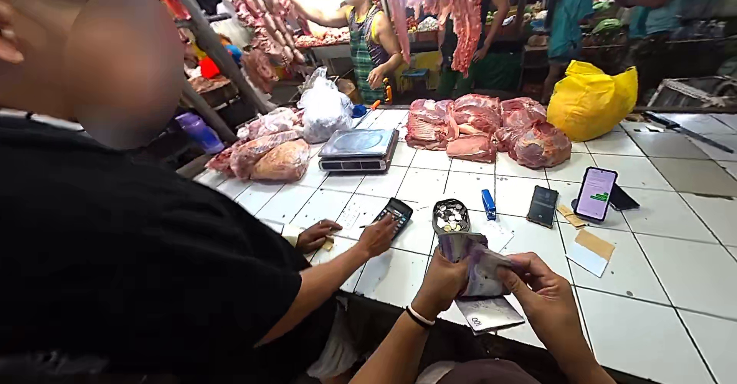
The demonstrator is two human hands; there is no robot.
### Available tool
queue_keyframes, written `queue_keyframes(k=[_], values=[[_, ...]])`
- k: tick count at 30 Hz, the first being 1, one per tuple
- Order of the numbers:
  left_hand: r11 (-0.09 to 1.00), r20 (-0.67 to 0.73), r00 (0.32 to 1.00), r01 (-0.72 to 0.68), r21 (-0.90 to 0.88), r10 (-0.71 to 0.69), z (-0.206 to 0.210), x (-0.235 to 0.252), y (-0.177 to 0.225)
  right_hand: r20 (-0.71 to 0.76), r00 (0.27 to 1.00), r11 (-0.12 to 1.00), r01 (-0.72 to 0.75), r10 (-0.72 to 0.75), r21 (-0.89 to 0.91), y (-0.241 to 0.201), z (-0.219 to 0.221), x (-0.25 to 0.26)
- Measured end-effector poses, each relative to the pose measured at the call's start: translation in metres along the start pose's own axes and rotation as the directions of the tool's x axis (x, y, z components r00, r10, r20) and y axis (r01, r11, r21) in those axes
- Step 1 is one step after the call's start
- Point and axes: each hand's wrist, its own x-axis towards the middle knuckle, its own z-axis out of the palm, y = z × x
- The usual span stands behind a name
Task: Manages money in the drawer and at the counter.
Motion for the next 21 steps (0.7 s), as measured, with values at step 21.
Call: queue_keyframes(k=[21], values=[[0.976,0.170,0.976,0.159,-0.146,-0.133,-0.052,0.040,-0.002,-0.106,0.979,0.976,-0.156,0.172,0.150,-0.006,0.052,-0.006]])
